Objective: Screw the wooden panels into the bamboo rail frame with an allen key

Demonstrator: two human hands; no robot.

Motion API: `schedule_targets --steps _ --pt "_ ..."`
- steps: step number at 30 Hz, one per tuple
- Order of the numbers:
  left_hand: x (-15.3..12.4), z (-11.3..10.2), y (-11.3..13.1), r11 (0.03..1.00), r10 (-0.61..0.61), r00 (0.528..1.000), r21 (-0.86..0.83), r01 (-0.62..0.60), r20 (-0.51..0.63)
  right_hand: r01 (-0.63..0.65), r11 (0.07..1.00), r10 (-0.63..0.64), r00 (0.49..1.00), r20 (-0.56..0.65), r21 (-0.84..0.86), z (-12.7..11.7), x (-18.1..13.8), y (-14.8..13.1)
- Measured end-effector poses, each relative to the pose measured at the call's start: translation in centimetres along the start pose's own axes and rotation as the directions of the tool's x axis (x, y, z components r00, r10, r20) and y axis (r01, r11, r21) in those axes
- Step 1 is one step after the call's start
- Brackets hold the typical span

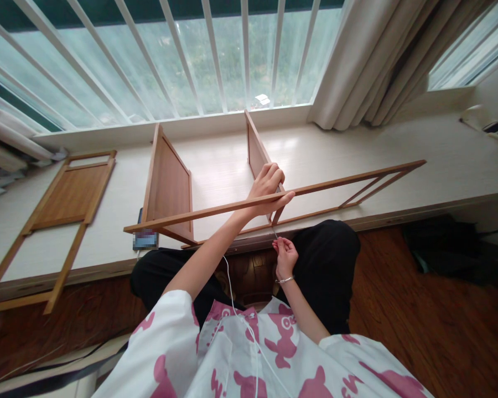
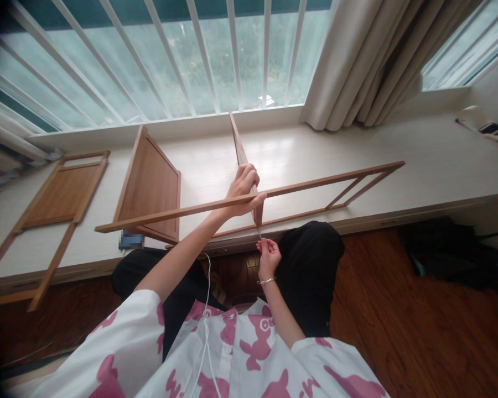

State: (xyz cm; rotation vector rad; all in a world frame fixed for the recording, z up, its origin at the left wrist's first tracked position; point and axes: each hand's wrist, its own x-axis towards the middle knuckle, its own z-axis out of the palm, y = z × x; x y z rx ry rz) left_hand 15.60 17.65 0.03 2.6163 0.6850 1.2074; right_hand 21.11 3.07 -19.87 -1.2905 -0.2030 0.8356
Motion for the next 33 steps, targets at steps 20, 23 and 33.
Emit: schedule_targets --steps 20,23,33 --pt "0.04 0.0 -0.06 1.0 -0.002 1.0 0.002 0.002 0.003 0.111 0.985 -0.097 0.989 0.113 -0.129 -0.76 -0.23 -0.61" --pt "0.03 0.01 -0.03 1.0 -0.002 1.0 0.0 0.002 -0.001 0.101 0.985 -0.089 0.992 0.093 -0.137 -0.88 -0.09 -0.36" --pt "-0.02 0.1 0.02 1.0 -0.009 1.0 0.019 0.009 -0.001 0.005 0.985 0.017 0.992 0.128 -0.174 -0.66 -0.36 -0.16"
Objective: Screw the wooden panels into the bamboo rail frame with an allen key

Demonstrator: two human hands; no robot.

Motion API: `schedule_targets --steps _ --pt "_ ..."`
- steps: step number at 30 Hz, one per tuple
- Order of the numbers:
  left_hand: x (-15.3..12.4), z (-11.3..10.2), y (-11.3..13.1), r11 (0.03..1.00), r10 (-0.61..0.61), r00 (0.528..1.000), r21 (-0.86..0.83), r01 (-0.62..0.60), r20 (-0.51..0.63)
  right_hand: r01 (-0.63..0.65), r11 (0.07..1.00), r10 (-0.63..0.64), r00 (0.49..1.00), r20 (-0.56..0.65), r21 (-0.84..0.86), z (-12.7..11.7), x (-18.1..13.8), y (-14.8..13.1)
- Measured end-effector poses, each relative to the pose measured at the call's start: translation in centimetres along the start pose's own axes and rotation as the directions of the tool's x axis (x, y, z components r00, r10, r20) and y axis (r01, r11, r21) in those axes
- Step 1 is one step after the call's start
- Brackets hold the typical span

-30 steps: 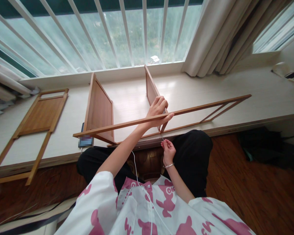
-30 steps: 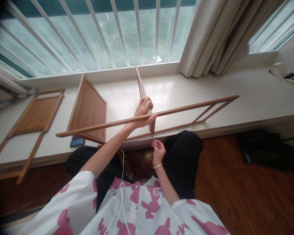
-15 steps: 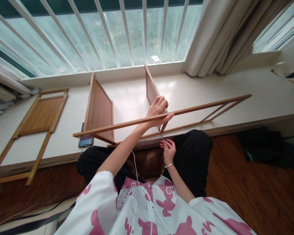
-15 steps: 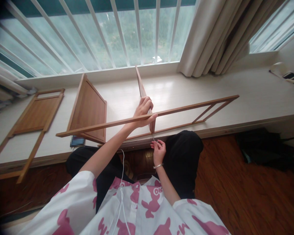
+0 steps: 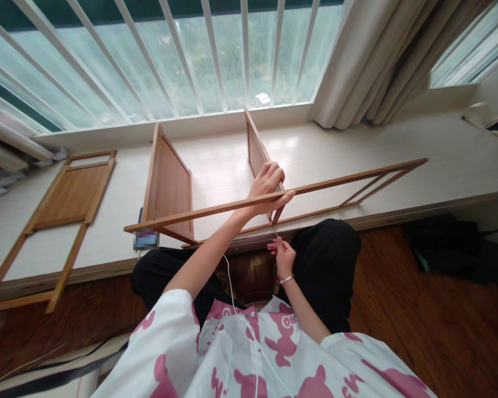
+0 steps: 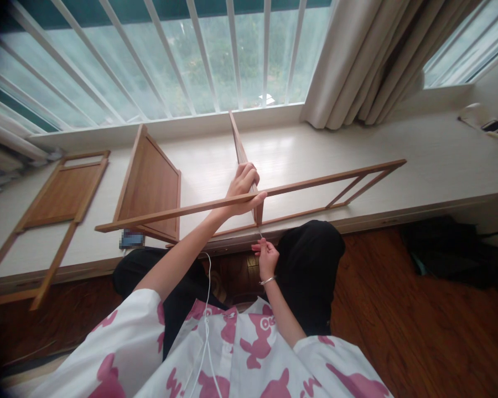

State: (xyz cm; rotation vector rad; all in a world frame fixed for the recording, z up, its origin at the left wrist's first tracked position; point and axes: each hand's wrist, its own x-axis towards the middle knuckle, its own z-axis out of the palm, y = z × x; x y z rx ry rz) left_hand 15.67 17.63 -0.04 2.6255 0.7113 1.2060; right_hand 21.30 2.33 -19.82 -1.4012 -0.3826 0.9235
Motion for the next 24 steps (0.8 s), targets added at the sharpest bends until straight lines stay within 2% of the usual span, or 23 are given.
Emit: schedule_targets --steps 4,7,10,13,18,20,24 --pt "0.0 0.0 0.0 1.0 0.003 1.0 0.002 -0.003 0.01 -0.07 0.996 0.069 0.997 0.028 0.05 0.2 -0.1 -0.5" --pt "0.0 0.0 0.0 1.0 -0.003 1.0 0.002 0.003 0.014 -0.207 0.96 0.191 0.976 0.101 0.189 0.2 0.2 -0.9" --pt "0.0 0.0 0.0 1.0 -0.003 1.0 0.0 0.002 0.014 -0.43 0.833 0.361 0.899 0.248 0.347 -0.1 0.9 -1.3" --pt "0.0 0.0 0.0 1.0 -0.002 1.0 -0.005 0.002 0.008 -0.561 0.724 0.428 0.822 0.376 0.402 -0.4 1.3 -1.7" --pt "0.0 0.0 0.0 1.0 0.005 1.0 -0.011 -0.004 0.012 -0.592 0.704 0.441 0.798 0.41 0.394 -0.3 0.9 -2.1" --pt "0.1 -0.1 0.0 1.0 0.007 1.0 -0.008 -0.006 0.017 -0.577 0.725 0.448 0.81 0.378 0.377 -0.1 0.7 -2.1" --pt "0.0 0.0 -0.1 1.0 0.003 1.0 -0.004 -0.003 0.017 -0.484 0.808 0.392 0.867 0.307 0.335 0.1 0.6 -2.0"
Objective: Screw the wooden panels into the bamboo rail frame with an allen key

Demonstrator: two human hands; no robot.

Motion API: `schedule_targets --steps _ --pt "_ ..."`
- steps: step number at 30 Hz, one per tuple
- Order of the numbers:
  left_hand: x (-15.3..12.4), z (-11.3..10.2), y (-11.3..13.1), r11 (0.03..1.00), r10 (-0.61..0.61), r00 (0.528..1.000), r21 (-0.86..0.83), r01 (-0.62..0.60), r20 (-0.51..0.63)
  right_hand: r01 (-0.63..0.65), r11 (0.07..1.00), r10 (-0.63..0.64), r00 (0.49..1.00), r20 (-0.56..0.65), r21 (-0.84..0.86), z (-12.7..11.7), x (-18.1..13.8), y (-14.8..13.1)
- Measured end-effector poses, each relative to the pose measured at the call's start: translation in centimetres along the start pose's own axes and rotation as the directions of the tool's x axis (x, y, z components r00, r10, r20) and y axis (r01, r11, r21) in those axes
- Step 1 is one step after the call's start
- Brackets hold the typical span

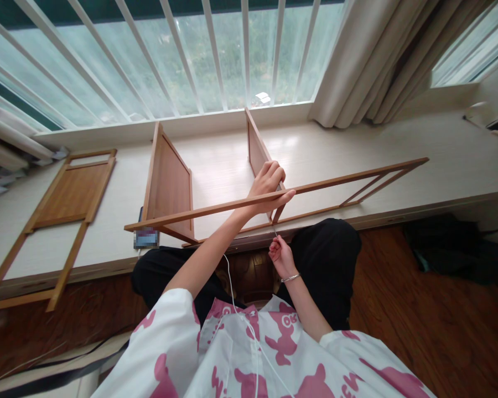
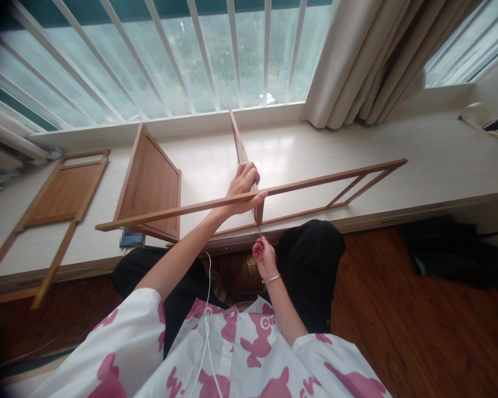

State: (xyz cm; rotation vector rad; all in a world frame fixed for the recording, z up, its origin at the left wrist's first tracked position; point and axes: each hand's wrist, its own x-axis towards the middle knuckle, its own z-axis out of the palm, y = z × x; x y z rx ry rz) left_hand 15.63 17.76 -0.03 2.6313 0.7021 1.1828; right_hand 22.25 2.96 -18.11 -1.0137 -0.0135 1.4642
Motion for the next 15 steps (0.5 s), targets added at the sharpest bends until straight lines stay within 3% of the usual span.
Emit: schedule_targets --steps 6,15 --pt "-0.1 0.1 -0.1 1.0 0.008 1.0 -0.007 -0.008 -0.006 0.054 0.984 -0.059 0.998 -0.024 -0.172 -0.1 -0.4 -0.3" --pt "0.0 0.0 0.1 1.0 0.002 1.0 -0.007 -0.002 -0.018 -0.041 0.999 0.042 0.998 -0.041 0.036 -0.9 0.7 -0.5"
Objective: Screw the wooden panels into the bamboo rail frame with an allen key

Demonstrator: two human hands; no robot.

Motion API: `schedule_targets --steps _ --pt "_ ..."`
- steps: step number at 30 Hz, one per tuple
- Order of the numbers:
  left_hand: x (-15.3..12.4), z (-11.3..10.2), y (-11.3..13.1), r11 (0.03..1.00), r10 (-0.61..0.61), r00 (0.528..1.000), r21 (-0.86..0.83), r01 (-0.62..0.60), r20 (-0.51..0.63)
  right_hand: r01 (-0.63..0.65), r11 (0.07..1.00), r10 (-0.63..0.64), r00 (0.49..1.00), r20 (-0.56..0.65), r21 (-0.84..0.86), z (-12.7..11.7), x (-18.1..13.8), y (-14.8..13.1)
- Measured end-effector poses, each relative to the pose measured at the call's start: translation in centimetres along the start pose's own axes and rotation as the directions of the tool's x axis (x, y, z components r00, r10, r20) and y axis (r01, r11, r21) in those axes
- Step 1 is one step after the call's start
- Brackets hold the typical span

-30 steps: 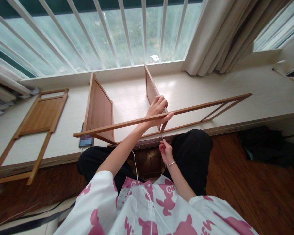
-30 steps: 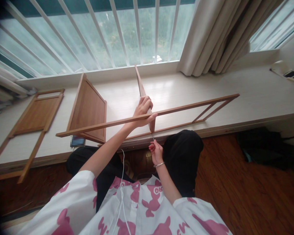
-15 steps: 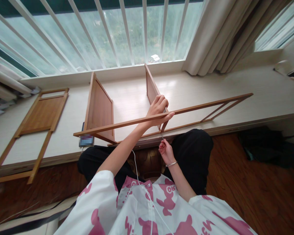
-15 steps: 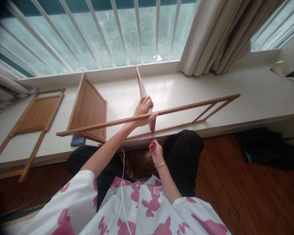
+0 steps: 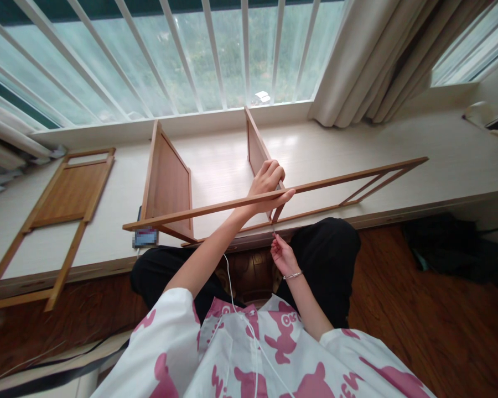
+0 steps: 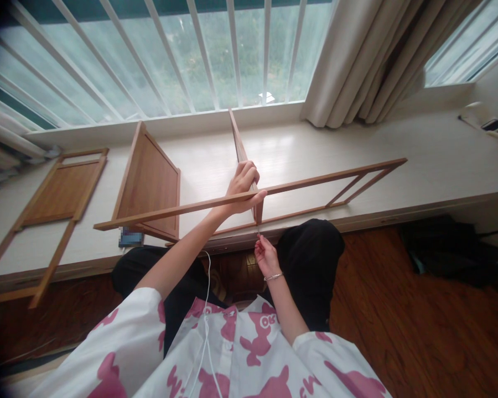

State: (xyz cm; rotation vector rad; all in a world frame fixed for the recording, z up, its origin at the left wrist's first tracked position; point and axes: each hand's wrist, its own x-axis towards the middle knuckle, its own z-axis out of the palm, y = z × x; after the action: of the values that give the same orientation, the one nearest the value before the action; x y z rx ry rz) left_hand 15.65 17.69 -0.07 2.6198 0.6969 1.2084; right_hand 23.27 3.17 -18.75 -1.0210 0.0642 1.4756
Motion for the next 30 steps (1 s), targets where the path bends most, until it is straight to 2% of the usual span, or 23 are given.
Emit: schedule_targets --steps 5,12,17,20,23,26,30 --pt "0.0 0.0 0.1 1.0 0.001 1.0 -0.003 -0.001 0.001 0.109 0.994 -0.109 0.993 -0.037 0.009 -0.1 0.1 0.2" --pt "0.0 0.0 0.0 1.0 0.011 1.0 0.001 -0.011 0.002 0.103 0.992 -0.105 0.994 0.026 0.069 -0.1 0.0 0.2" --pt "0.0 0.2 -0.1 1.0 0.011 1.0 0.002 -0.011 -0.016 0.123 0.992 -0.124 0.989 0.082 0.014 -0.3 -0.8 -0.1" --pt "0.0 0.2 -0.1 1.0 0.018 1.0 0.003 -0.018 -0.014 0.183 0.981 -0.174 0.976 0.13 -0.063 -0.3 -1.5 0.0" --pt "0.0 0.1 -0.1 1.0 0.022 1.0 0.002 -0.022 -0.02 0.32 0.928 -0.297 0.945 0.137 -0.191 -0.1 -1.9 0.4" --pt "0.0 0.1 -0.1 1.0 0.025 0.999 0.001 -0.025 -0.024 0.456 0.83 -0.427 0.89 0.159 -0.321 0.0 -1.9 0.9" --pt "0.0 0.2 -0.1 1.0 0.027 0.999 -0.003 -0.027 -0.028 0.554 0.72 -0.533 0.827 0.178 -0.418 0.1 -1.6 1.4"
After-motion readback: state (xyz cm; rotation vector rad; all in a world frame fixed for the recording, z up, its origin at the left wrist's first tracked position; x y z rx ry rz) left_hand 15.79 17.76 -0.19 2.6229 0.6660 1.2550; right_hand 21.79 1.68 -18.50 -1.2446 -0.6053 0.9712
